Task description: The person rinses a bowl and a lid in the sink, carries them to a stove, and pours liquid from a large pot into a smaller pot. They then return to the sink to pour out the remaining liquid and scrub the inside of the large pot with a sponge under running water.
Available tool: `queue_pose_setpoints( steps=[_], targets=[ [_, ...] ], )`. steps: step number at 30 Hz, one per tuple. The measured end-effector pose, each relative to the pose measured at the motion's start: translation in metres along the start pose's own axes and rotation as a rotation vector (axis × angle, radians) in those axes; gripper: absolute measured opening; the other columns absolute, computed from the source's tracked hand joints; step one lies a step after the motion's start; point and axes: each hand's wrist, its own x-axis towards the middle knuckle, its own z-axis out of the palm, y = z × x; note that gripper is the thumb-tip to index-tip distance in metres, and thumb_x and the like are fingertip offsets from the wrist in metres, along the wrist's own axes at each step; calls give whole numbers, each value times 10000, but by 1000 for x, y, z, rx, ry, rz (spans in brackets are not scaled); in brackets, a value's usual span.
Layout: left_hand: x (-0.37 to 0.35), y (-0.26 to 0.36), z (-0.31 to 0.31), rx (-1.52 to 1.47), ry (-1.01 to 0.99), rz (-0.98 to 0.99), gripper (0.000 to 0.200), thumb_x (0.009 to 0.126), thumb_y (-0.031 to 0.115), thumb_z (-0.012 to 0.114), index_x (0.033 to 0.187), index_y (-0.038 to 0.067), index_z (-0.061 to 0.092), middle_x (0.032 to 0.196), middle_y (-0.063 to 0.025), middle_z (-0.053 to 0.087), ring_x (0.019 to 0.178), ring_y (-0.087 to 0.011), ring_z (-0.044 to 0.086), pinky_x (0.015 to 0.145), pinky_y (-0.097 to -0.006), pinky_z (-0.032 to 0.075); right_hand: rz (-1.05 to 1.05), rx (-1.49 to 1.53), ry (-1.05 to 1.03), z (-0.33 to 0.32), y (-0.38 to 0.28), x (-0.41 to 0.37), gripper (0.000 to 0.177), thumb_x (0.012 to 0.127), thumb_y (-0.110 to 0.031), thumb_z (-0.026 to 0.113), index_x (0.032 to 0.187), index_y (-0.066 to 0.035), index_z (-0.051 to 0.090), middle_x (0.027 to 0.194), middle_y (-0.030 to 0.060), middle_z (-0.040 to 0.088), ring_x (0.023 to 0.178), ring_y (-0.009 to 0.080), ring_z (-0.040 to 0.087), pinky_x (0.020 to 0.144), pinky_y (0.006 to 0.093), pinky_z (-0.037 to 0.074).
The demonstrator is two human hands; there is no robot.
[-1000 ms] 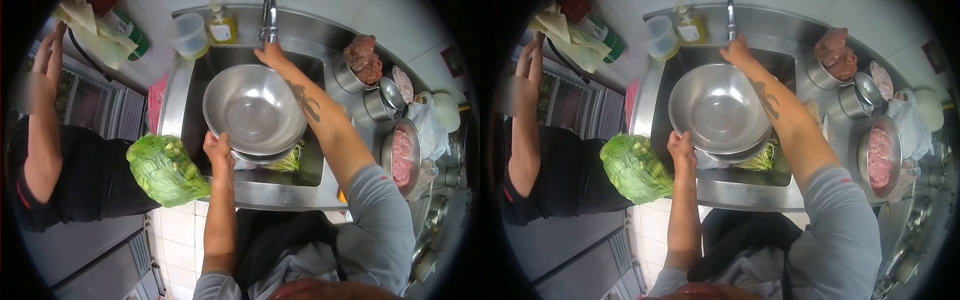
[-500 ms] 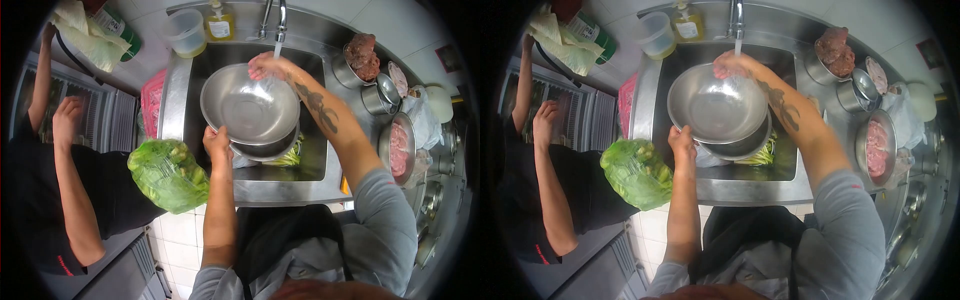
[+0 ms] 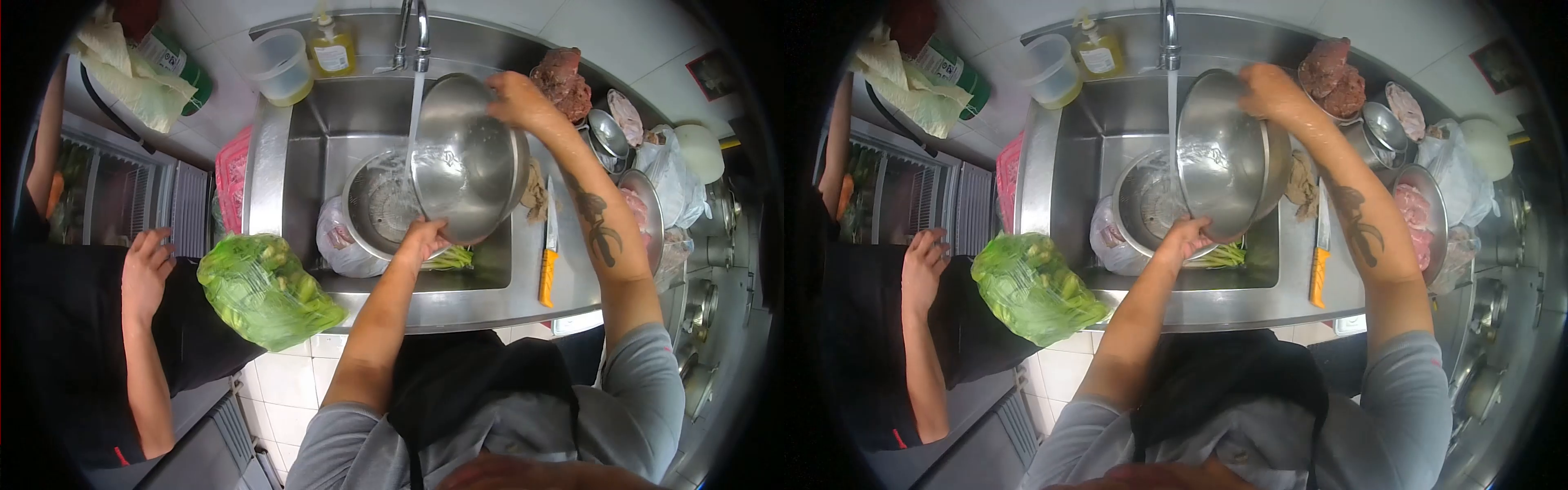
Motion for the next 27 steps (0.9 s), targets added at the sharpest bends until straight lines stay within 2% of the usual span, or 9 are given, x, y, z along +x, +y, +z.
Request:
queue_pose_setpoints(
  steps=[3,6,9,13,16,22,24,26,27],
  targets=[
    [13,-1,-3,164,72,33,362,912,287,546,1104,-16,498,944,-161,606,721,-255,628,604,-401,560,1,-3,-137,-13,-50,-7,417,676,-58,617,1078,52,594,826,234,632,700,370,602,681,394,478],
    [68,51,-26,45,165,192,423,896,368,570,1058,-21,532,931,-159,606,707,-235,618,592,-363,535,-5,130,5,-36,-65,-30,436,683,-58,595,1104,54,579,940,282,610,881,395,612,802,414,471],
    [69,93,-14,40,378,516,402,867,372,617,992,-7,567,874,-127,616,700,-215,608,594,-350,507,-5,230,112,-43,-42,-43,453,702,-48,585,1149,24,571,900,255,632,773,351,633,736,385,489],
    [45,103,-40,-15,197,540,218,833,217,637,903,20,576,797,-75,617,658,-199,588,574,-339,479,251,426,36,-18,25,-58,442,763,-43,572,1193,53,532,845,76,650,629,91,544,552,245,449],
    [-54,153,-37,3,85,405,74,784,69,583,850,42,565,738,-44,596,603,-165,554,535,-323,448,533,531,-199,50,84,-81,419,727,-55,590,1137,30,587,900,203,654,730,240,637,694,332,498],
    [-70,116,-76,121,156,433,110,734,-11,542,807,66,571,652,-11,556,493,-94,491,411,-253,378,-9,-314,48,159,39,-72,367,767,-155,581,1086,26,599,1001,234,620,927,324,614,856,405,475],
    [-88,111,-60,79,206,473,115,725,-20,545,790,73,559,658,-7,563,457,-96,476,376,-238,350,-204,-299,-30,208,26,-84,311,789,-205,573,1006,11,627,976,230,630,905,333,620,827,411,483],
    [-101,108,-51,31,239,540,116,722,-23,550,781,76,555,657,-4,564,458,-95,471,376,-240,343,79,92,-662,231,-5,-77,258,750,-228,642,859,6,629,825,182,640,802,350,615,746,420,493],
    [-110,109,-51,112,241,476,123,717,-27,553,789,74,557,683,-8,581,490,-100,501,403,-250,376,-97,184,-705,241,-26,-74,253,752,-236,640,867,-11,638,837,176,648,794,336,620,736,409,493]
  ],
)
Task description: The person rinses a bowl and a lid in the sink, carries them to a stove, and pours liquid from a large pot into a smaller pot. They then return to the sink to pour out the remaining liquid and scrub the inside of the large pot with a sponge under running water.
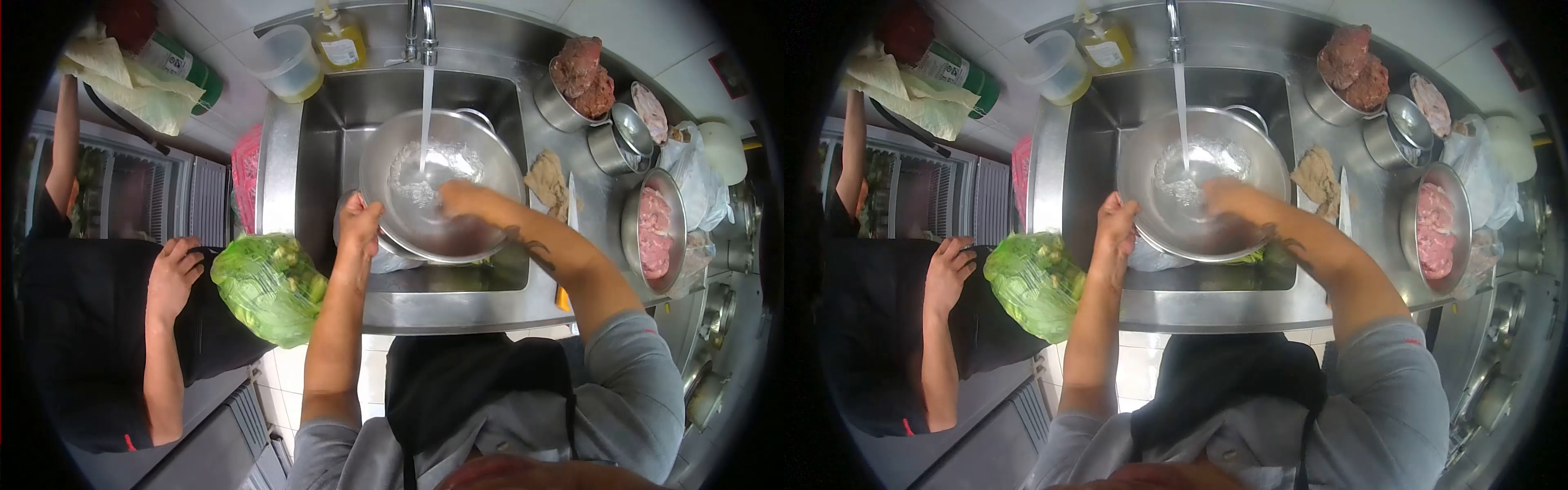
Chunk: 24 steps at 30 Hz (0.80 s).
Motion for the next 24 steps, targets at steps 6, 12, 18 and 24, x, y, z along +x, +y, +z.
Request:
queue_pose_setpoints(
  steps=[6,12,18,24],
  targets=[
    [-15,-21,-1,-145,70,-100,156,722,-31,545,829,81,564,722,-11,591,543,-104,518,431,-259,372,2,460,198,-33,-36,78,185,724,-214,660,841,-71,655,820,118,661,784,247,634,701,366,496],
    [-24,-11,-10,-257,144,11,168,740,-63,508,845,58,559,793,-43,613,632,-139,590,502,-276,476,152,559,189,-50,47,100,241,848,-243,593,1001,-61,630,891,106,667,712,220,635,594,364,503],
    [-41,-15,-14,-231,159,54,154,740,-76,503,800,63,531,781,-37,599,658,-114,561,579,-255,468,-23,610,-36,-126,23,95,223,856,-137,515,928,32,641,820,146,673,698,231,660,591,362,539],
    [-49,-16,-11,-179,157,144,121,748,-62,517,753,59,529,694,-1,558,544,-57,485,478,-204,396,323,-165,-392,-122,-21,26,284,841,-178,509,949,57,629,859,179,666,659,235,635,622,375,536]
  ],
)
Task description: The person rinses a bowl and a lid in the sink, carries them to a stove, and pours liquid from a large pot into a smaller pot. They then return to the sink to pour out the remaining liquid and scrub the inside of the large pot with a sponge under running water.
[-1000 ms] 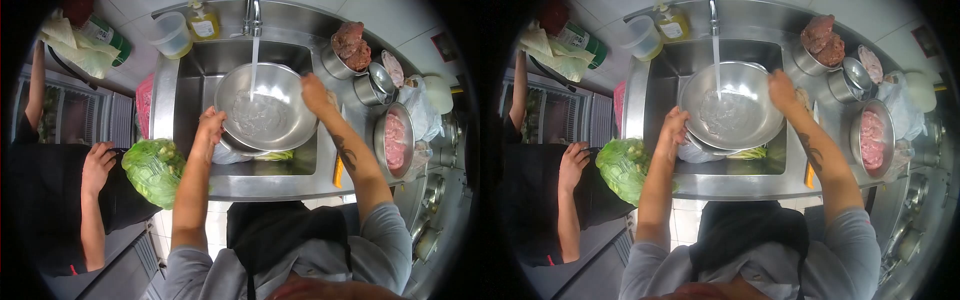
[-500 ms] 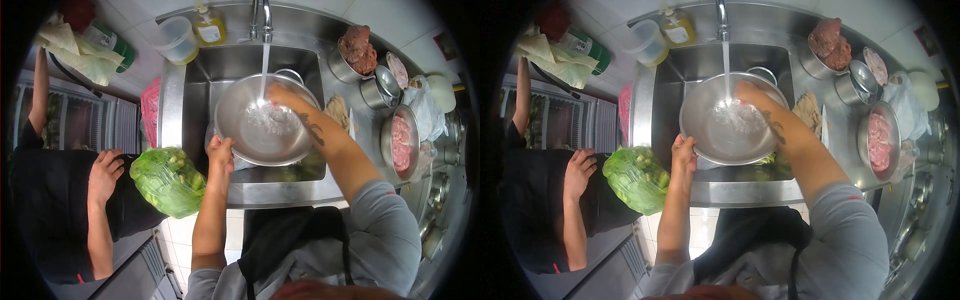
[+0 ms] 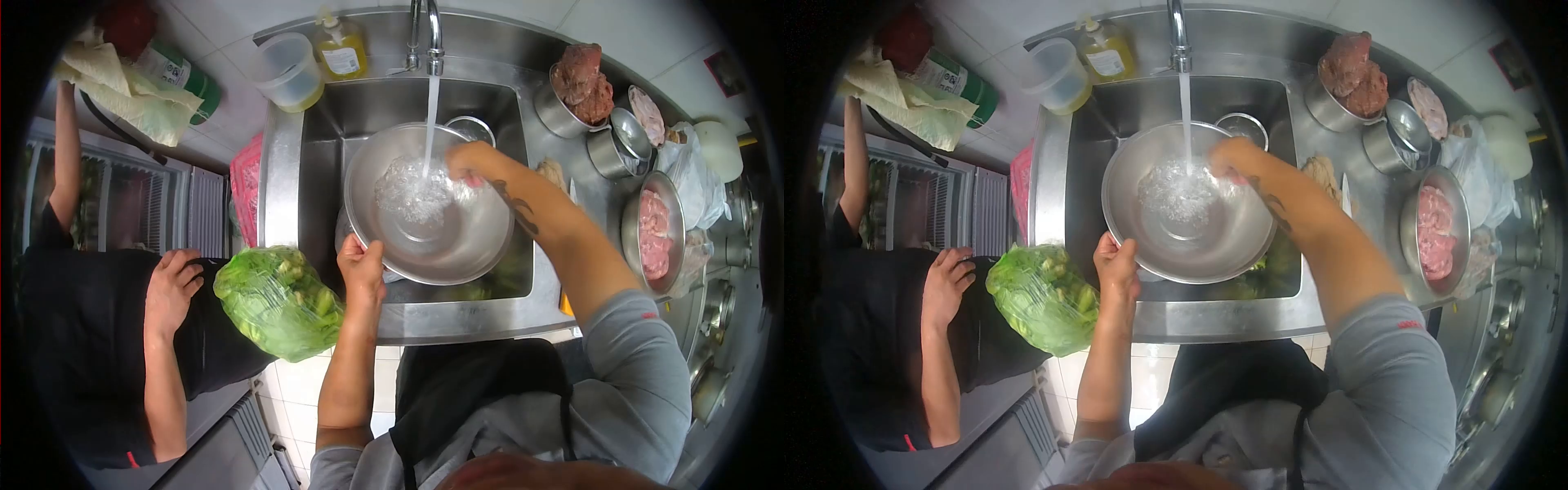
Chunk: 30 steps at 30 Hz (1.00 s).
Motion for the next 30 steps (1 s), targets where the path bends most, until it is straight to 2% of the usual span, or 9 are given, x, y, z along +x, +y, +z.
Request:
queue_pose_setpoints(
  steps=[3,5,10,15,18,22,24,28,30],
  targets=[
    [-7,0,7,22,-2,19,119,747,-62,516,738,57,524,680,9,543,544,-42,461,479,-194,369,-344,394,497,24,11,115,285,795,-154,549,1001,22,639,856,155,672,691,230,629,631,354,523],
    [-9,4,5,38,27,42,115,747,-62,512,739,52,527,679,9,542,545,-41,455,480,-193,357,-347,971,384,-5,-26,73,290,756,-119,594,1017,-4,646,844,137,672,728,220,633,623,343,515],
    [1,3,-7,-43,45,163,108,743,-65,515,737,43,524,686,10,534,569,-39,442,507,-182,347,-101,510,404,99,18,120,295,796,-195,605,1016,-2,648,814,132,665,792,220,633,703,354,512],
    [-9,-9,2,30,20,174,141,723,-82,510,716,56,484,701,17,519,610,-40,427,579,-190,361,-797,2094,325,79,-64,133,269,844,-211,561,1001,1,613,773,149,634,789,249,637,708,399,518],
    [4,-7,9,-36,0,232,138,738,-84,521,720,52,499,690,18,529,590,-34,438,546,-184,358,-595,1633,-39,89,-129,81,236,858,-227,546,919,-6,598,705,94,606,638,213,605,564,379,490],
    [31,6,-7,27,53,334,213,731,-83,518,646,81,413,644,34,490,566,-22,400,497,-185,304,-525,820,-306,139,-52,56,102,767,-112,599,820,-26,611,681,94,598,591,177,570,543,369,470],
    [28,14,-12,80,7,366,220,730,-84,517,641,83,405,632,37,482,562,-21,390,497,-186,301,-176,93,475,131,6,45,181,750,-91,616,899,11,616,914,157,642,825,327,616,739,424,486],
    [25,27,-2,100,-35,454,219,729,-90,513,651,83,403,646,26,499,575,-25,403,515,-186,328,-21,400,1475,88,44,20,306,766,-125,624,1038,15,612,979,234,629,916,335,615,780,379,487],
    [32,28,1,13,-6,400,219,739,-93,511,660,81,404,662,19,512,584,-31,420,538,-188,363,34,1177,1020,75,42,10,272,791,-127,622,1015,28,613,938,195,643,866,280,622,759,359,487]
  ],
)
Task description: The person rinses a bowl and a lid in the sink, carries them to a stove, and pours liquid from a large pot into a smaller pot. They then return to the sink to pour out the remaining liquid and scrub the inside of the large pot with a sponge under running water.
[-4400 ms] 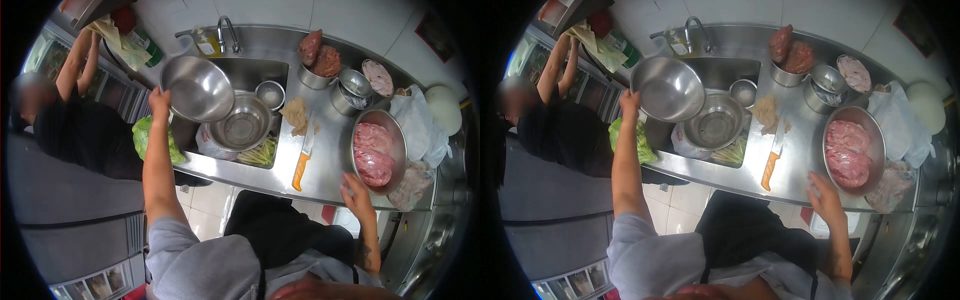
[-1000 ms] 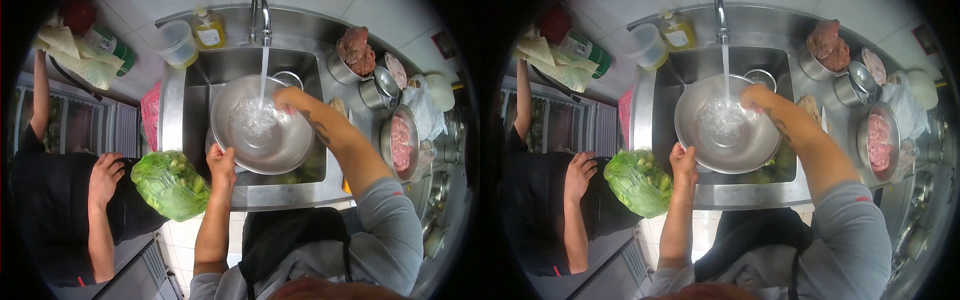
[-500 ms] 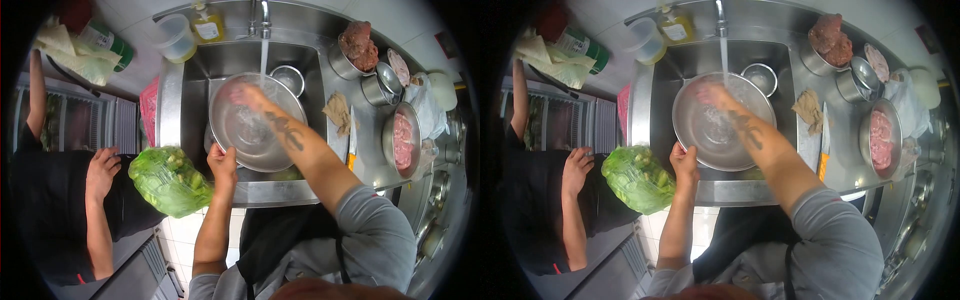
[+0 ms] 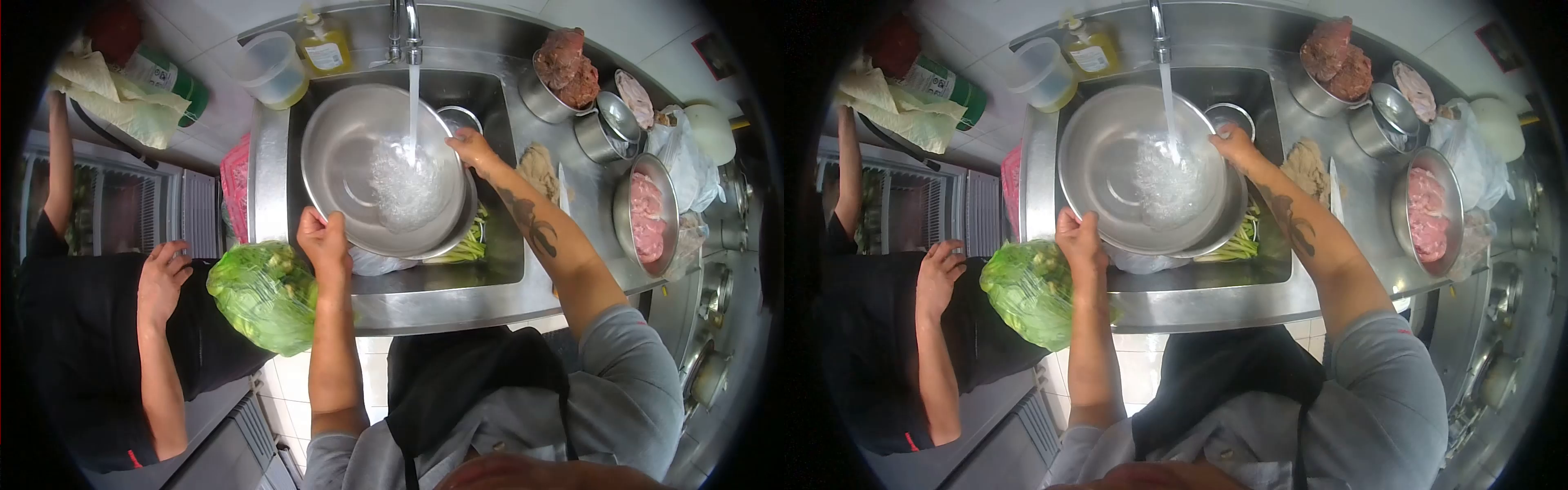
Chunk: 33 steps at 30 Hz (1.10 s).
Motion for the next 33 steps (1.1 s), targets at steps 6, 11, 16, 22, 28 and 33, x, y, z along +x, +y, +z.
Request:
queue_pose_setpoints(
  steps=[6,11,16,22,28,33],
  targets=[
    [20,-59,-15,8,0,-152,171,799,-33,544,962,-38,595,852,-82,645,722,-118,602,629,-229,473,-314,340,-159,-63,-47,2,245,790,-51,595,1009,56,613,793,75,653,666,128,605,616,264,479],
    [22,-176,23,382,-253,-706,260,845,208,614,1020,22,567,828,-123,610,605,-182,607,479,-329,542,-533,-330,-72,-90,-146,-69,351,761,24,577,1108,71,582,838,89,663,692,116,598,631,250,478],
    [-6,-195,123,209,-432,-856,290,856,255,587,968,-9,539,761,-102,579,542,-168,589,438,-298,469,-870,-636,-133,-56,-173,-123,320,717,20,575,1036,42,593,880,205,605,765,333,602,671,383,484],
    [-11,-193,127,247,-363,-669,290,851,272,644,903,16,519,748,-103,570,562,-171,524,436,-324,432,-708,-505,-88,-91,-204,-120,382,722,-22,594,1100,30,586,853,207,618,670,279,610,610,350,486],
    [49,-107,35,142,-39,-468,124,737,49,605,709,52,484,635,-10,459,545,-110,408,483,-297,345,-114,-493,-71,-148,-85,-17,379,735,-59,642,1099,34,592,845,118,660,646,164,602,556,308,487],
    [70,28,38,483,-101,-192,194,710,64,574,604,100,416,518,16,417,419,-91,387,349,-271,322,286,-76,-228,-66,4,-23,341,776,-80,678,1077,44,578,784,99,631,629,201,603,524,341,504]
  ],
)
